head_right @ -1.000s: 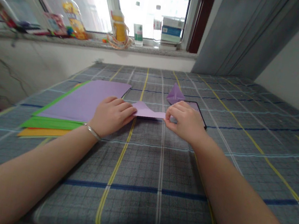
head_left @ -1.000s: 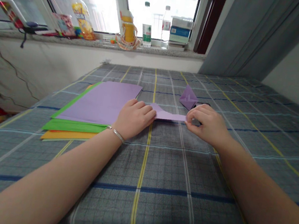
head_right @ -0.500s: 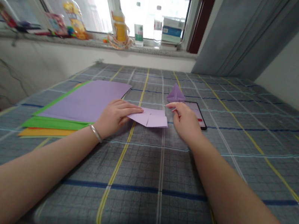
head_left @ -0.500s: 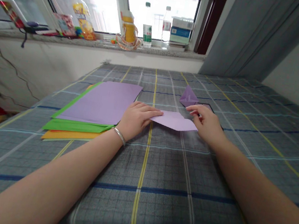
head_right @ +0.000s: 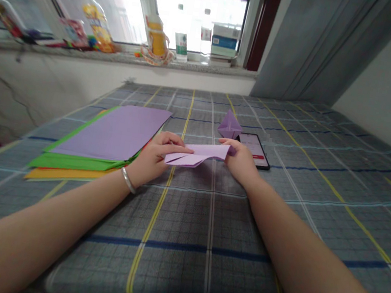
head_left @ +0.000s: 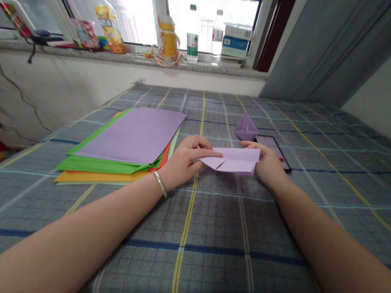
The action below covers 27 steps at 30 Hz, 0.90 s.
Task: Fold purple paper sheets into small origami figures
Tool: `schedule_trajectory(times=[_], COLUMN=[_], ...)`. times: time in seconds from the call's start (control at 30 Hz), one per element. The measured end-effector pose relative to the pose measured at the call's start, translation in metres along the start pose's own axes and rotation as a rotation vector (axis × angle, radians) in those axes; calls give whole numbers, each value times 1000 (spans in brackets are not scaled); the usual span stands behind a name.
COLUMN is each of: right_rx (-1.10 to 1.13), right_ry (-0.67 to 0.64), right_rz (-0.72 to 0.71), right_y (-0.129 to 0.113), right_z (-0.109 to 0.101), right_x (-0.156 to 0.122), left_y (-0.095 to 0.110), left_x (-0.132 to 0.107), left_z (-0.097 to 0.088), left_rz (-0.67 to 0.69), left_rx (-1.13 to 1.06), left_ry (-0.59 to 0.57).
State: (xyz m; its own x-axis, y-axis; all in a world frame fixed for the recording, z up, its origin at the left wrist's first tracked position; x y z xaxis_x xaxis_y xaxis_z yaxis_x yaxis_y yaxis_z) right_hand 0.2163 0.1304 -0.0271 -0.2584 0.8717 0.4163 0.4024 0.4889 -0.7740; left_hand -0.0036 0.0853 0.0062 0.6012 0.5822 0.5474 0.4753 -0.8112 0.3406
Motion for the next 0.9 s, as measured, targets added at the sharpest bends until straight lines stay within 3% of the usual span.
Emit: schedule_trajectory(times=[0.2, 0.47, 0.7, 0.9], right_rx=[353, 538, 549, 458], right_ry=[125, -8, 11, -32], right_rz=[35, 138, 222, 331], right_y=[-1, -2, -8, 5], right_z=[-1, 20, 17, 15], right_x=[1, 1, -1, -4], left_y=[-25, -45, -45, -49], left_x=[-3, -9, -10, -14], left_z=[10, 23, 22, 11], left_rz=[-295, -508, -538, -588], left_rx=[-327, -691, -728, -515], left_ry=[98, 116, 159, 226])
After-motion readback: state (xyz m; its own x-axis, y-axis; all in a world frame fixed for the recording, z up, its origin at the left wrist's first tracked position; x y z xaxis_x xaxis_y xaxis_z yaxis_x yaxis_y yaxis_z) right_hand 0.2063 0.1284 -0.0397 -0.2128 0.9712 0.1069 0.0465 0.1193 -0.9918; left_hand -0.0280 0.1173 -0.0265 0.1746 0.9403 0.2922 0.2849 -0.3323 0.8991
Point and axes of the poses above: each hand's wrist, its own x-axis towards the middle knuckle, its own z-axis out of the palm, y = z × x, the point moved 6 cm from there along x, towards the middle knuckle, and after that the axes turned 9 degrees about -y, right-handed, at the moved point
